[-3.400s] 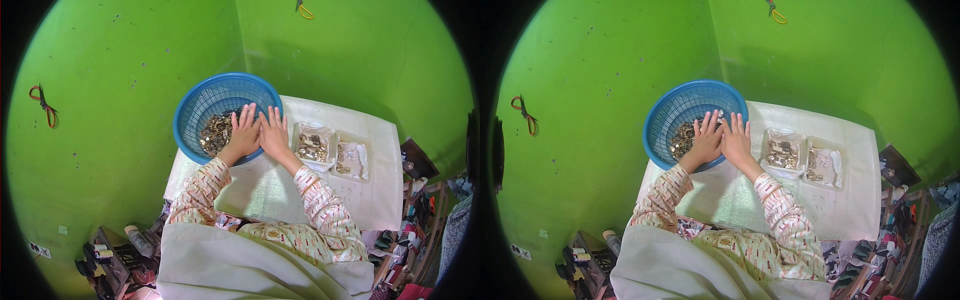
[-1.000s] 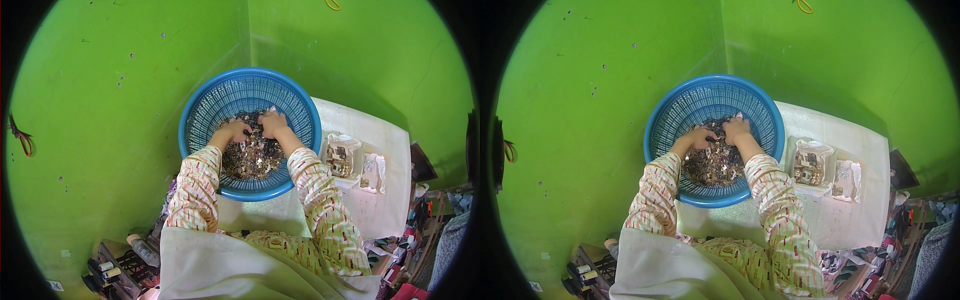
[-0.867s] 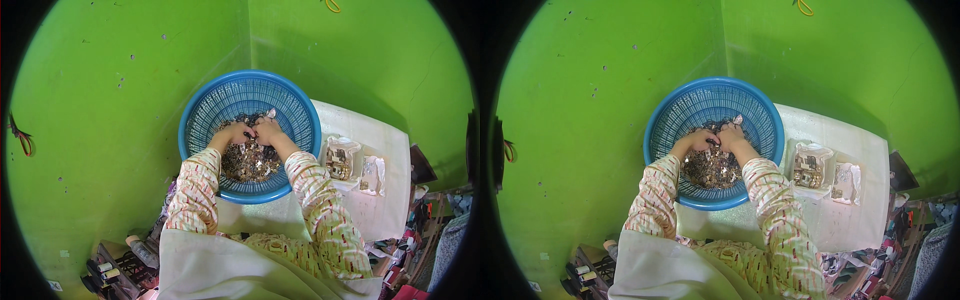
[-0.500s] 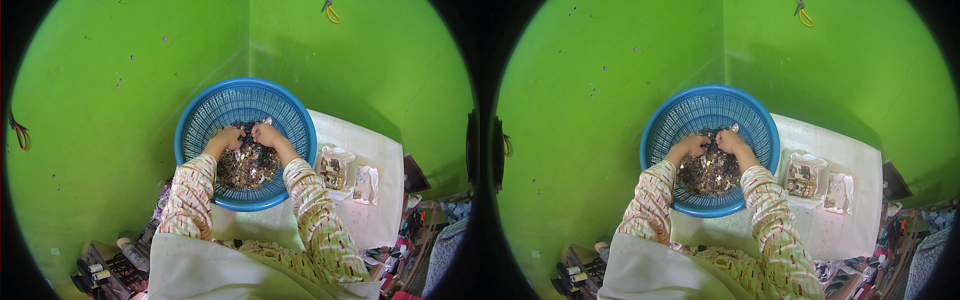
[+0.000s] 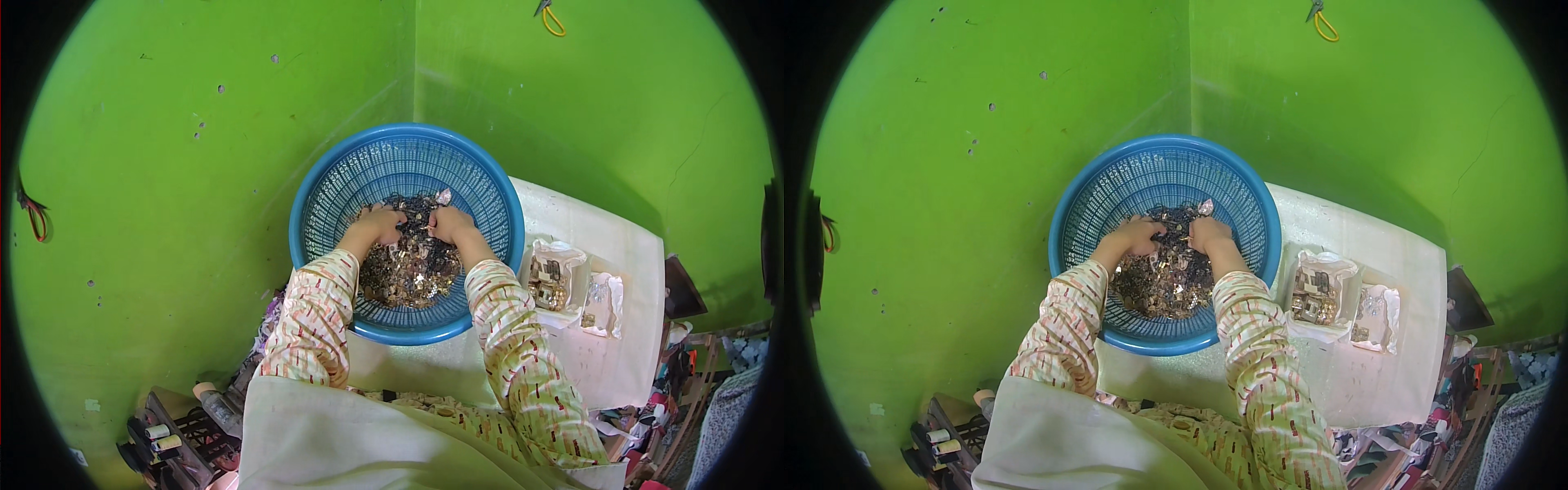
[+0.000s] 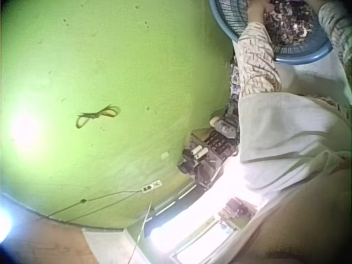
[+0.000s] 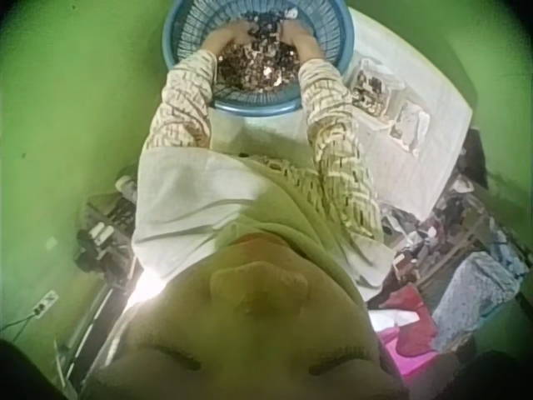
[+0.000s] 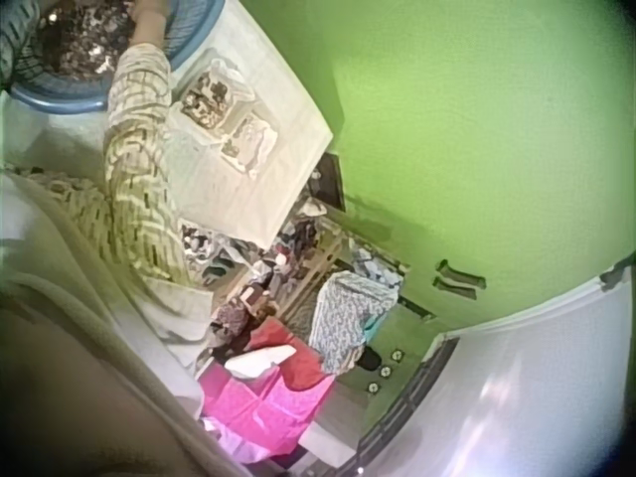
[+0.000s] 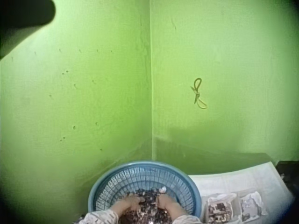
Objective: The person is sorting small metal or plastic shoe components from a large blue basket into smaller clear containers.
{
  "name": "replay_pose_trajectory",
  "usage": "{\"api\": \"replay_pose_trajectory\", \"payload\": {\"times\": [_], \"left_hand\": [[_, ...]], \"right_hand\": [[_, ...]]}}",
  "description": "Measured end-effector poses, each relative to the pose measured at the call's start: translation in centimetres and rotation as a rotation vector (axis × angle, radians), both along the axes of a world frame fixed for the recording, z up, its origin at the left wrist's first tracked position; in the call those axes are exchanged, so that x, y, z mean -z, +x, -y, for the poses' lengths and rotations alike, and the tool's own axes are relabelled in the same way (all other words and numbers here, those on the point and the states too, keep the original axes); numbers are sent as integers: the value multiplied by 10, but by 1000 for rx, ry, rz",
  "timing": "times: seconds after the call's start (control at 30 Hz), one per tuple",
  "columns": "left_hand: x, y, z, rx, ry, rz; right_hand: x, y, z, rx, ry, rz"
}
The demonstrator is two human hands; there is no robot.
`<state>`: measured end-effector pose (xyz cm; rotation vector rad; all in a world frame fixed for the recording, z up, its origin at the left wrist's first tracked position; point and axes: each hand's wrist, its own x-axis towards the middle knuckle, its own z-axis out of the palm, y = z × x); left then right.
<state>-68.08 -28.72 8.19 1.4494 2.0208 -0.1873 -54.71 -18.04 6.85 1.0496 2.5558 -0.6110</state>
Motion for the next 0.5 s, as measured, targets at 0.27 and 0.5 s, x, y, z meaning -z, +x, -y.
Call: {"api": "replay_pose_trajectory", "payload": {"times": [0.27, 0.5], "left_hand": [[6, -10, -6, 32, 166, -16], [4, -11, -19, 92, 647, 99]], "right_hand": [[8, -10, -9, -15, -37, -97], [17, -26, -31, -28, -327, -472]]}}
